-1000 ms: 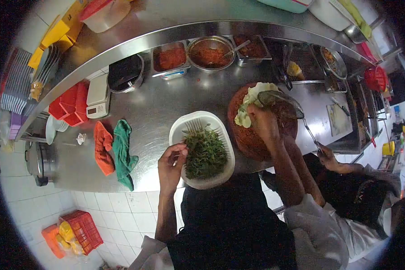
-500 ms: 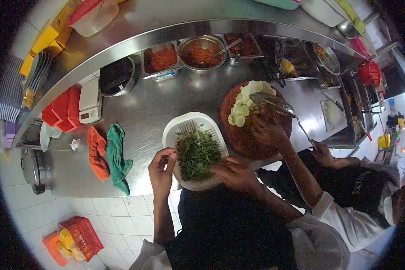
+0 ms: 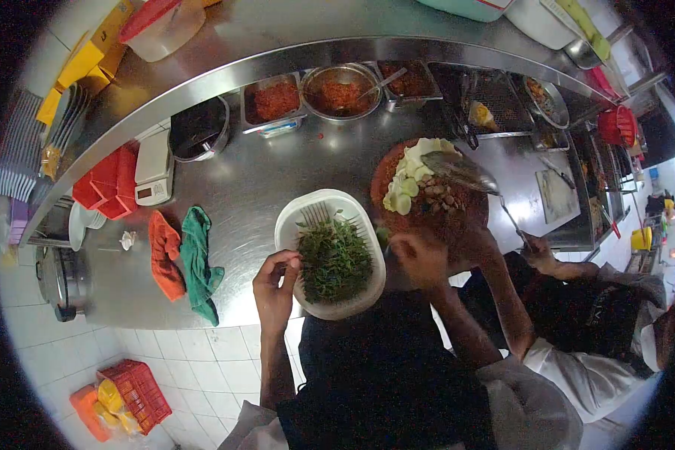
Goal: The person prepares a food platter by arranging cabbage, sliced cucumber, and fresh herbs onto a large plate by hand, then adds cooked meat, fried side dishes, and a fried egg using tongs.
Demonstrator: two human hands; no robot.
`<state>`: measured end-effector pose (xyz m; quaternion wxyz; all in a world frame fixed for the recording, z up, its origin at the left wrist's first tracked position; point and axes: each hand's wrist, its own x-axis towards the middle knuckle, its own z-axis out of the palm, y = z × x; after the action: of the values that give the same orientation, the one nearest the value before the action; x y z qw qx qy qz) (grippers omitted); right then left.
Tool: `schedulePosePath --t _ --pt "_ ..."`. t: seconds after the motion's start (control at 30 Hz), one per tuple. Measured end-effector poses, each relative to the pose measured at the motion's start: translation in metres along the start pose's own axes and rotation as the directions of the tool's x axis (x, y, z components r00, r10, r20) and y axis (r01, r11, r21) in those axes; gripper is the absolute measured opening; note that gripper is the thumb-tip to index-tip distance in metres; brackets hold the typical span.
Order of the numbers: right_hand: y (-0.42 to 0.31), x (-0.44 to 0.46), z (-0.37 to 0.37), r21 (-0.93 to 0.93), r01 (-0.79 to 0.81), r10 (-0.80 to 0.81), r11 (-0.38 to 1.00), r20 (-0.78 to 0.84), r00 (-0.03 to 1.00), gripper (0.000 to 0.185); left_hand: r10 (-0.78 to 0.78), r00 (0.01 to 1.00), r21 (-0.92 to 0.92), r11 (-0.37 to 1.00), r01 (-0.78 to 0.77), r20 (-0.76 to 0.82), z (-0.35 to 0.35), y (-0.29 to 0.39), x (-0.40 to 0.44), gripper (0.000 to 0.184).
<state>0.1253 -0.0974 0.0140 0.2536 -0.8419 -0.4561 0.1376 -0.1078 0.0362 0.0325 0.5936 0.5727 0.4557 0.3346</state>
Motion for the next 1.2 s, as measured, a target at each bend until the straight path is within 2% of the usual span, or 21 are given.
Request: schedulePosePath --t 0.03,0.1,0.13,0.2,0.23,0.3,0.33,0.4,0.43,0.5,0.53,0.6,0.73,0.8,0.9,1.1,1.13,1.2 --pt "0.01 0.009 0.002 0.001 0.0 0.0 1.0 0.001 1.0 0.015 -0.001 1.0 0.001 1.0 0.001 -0.001 -0.001 -0.001 0.0 0.014" --pt "0.044 0.036 0.018 0.12 0.126 -0.081 0.985 -0.329 0.941 0.015 -0.032 0.999 -0.011 0.999 0.032 -0.01 -0.002 -0.002 0.0 0.014" --pt "0.057 0.049 0.022 0.121 0.125 -0.079 0.985 -0.331 0.94 0.015 -0.031 0.999 -0.01 0.999 0.031 -0.008 -0.002 -0.002 0.001 0.014" --pt "0.077 0.072 0.029 0.154 0.274 -0.201 0.949 -0.374 0.906 0.017 -0.038 0.999 -0.034 0.999 0.038 0.019 -0.002 -0.003 0.002 0.013" --pt "0.081 0.082 0.031 0.157 0.274 -0.2 0.949 -0.374 0.906 0.017 -0.037 0.999 -0.03 0.999 0.038 0.018 -0.003 -0.004 0.003 0.013" --pt "0.087 0.099 0.036 0.274 0.177 -0.107 0.945 -0.252 0.962 0.015 0.016 0.999 -0.026 1.0 -0.015 0.049 -0.004 -0.004 0.004 0.013" --pt "0.09 0.104 0.038 0.278 0.18 -0.11 0.943 -0.249 0.962 0.015 0.016 0.999 -0.023 1.0 -0.015 0.044 -0.005 -0.002 0.005 0.013" --pt "0.088 0.112 0.037 0.001 0.114 -0.111 0.993 -0.221 0.969 0.013 0.034 0.999 0.013 0.999 -0.034 0.026 -0.006 0.003 0.005 0.013" --pt "0.084 0.113 0.034 0.003 0.118 -0.114 0.993 -0.218 0.969 0.013 0.034 0.999 0.014 0.999 -0.034 0.021 -0.007 0.003 0.005 0.013" --pt "0.078 0.115 0.024 0.097 0.076 -0.065 0.992 -0.11 0.992 0.015 -0.024 1.0 -0.026 0.999 0.024 -0.01 -0.008 0.003 0.006 0.013" --pt "0.083 0.117 0.028 0.097 0.077 -0.067 0.992 -0.109 0.992 0.015 -0.025 1.0 -0.026 0.999 0.024 -0.012 -0.009 0.002 0.006 0.013" --pt "0.092 0.12 0.032 -0.014 0.247 -0.246 0.969 -0.145 0.958 0.014 -0.037 0.999 -0.059 0.998 0.035 -0.025 -0.009 -0.001 0.007 0.013" --pt "0.092 0.12 0.025 0.013 0.239 -0.238 0.971 -0.049 0.97 0.014 -0.017 1.0 -0.041 0.999 0.016 -0.022 -0.01 -0.002 0.007 0.013" --pt "0.093 0.121 0.022 -0.215 0.234 -0.234 0.948 0.023 0.972 0.013 -0.002 1.0 -0.026 1.0 0.002 -0.017 -0.01 0.001 0.007 0.012" --pt "0.094 0.124 0.02 -0.147 0.261 -0.256 0.954 0.049 0.965 0.013 0.012 1.0 -0.02 1.0 -0.012 -0.012 -0.012 0.003 0.008 0.012" --pt "0.083 0.129 -0.001 -0.196 0.308 -0.278 0.931 0.164 0.946 0.018 0.034 0.999 -0.037 0.999 -0.035 -0.019 -0.014 0.002 0.01 0.012" --pt "0.081 0.127 -0.006 -0.195 0.31 -0.281 0.93 0.165 0.946 0.018 0.034 0.999 -0.038 0.999 -0.035 -0.022 -0.014 0.004 0.008 0.012" --pt "0.078 0.124 -0.014 -0.215 0.218 -0.211 0.952 0.053 0.976 0.018 0.055 0.998 -0.021 0.998 -0.056 -0.031 -0.016 0.007 0.007 0.012"
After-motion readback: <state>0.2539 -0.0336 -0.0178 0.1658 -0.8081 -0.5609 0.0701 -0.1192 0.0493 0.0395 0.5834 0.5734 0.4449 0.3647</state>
